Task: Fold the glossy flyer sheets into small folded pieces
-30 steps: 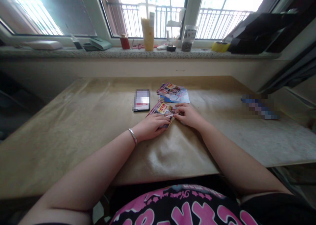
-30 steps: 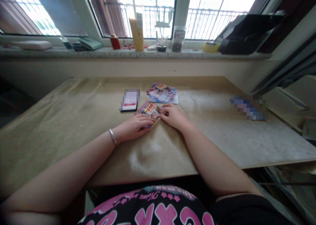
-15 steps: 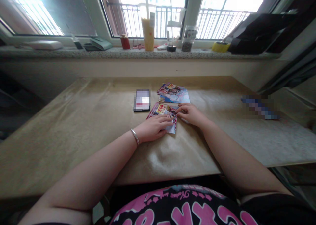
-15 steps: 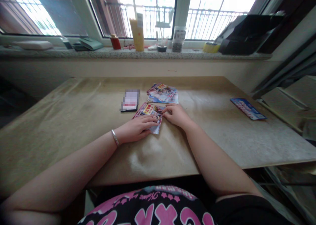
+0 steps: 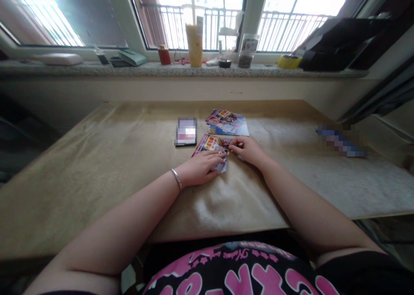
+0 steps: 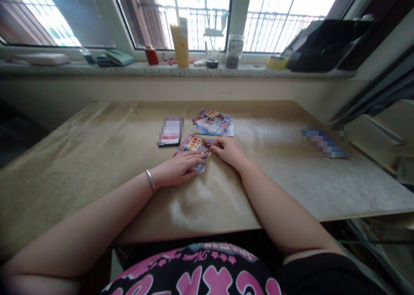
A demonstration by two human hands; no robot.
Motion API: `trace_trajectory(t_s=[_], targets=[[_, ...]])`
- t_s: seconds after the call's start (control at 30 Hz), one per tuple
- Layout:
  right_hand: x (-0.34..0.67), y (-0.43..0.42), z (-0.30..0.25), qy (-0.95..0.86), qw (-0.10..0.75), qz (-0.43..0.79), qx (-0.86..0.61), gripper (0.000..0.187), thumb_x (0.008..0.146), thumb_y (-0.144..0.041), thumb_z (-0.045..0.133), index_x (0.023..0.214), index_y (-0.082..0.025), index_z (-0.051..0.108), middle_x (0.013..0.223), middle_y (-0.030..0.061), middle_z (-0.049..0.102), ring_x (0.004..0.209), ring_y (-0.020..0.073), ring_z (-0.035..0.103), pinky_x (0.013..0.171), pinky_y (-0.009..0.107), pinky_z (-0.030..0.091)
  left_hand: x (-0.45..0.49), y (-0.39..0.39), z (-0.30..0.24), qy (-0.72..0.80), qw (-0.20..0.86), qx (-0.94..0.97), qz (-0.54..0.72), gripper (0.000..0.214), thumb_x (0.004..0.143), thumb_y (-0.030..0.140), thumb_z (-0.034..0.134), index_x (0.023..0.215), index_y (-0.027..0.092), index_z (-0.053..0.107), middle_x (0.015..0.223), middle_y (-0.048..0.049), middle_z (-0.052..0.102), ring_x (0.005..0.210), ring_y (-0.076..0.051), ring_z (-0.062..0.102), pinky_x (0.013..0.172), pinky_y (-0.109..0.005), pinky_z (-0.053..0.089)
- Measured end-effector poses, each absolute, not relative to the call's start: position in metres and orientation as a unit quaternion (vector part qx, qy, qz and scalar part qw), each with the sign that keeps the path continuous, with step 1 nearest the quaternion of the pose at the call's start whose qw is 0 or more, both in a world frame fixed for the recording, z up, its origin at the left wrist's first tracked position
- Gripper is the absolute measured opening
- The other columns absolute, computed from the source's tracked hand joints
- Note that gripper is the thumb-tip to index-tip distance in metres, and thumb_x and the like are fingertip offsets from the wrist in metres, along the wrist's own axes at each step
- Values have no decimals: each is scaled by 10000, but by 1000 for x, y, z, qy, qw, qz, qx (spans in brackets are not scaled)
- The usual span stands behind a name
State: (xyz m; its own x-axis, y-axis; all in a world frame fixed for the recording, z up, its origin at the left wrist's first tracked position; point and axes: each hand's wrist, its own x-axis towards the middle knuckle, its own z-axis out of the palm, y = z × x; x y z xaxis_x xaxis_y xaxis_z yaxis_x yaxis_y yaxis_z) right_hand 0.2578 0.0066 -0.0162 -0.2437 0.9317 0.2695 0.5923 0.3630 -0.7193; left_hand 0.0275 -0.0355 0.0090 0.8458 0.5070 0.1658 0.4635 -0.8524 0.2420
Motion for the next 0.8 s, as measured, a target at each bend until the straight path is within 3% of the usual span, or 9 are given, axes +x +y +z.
trace_trajectory(t_s=[0.5,0.8], targets=[[250,0,-11,-725,360,239,-536,145,761,-326,623,782,-189,666,642,-17,622,571,121,518,549,239,397,27,-35,9,260,119,949,134,311,851,243,542,1156,183,558,1347,-89,523,1307,-232,416,1096,-399,368],[252,-3,-7,-731,359,214,-540,139,843,-282,544,911,-206,640,768,16,683,667,145,602,629,263,453,24,-31,6,234,126,954,137,384,878,248,525,1261,236,554,1415,-65,465,1319,-224,405,1121,-434,309]])
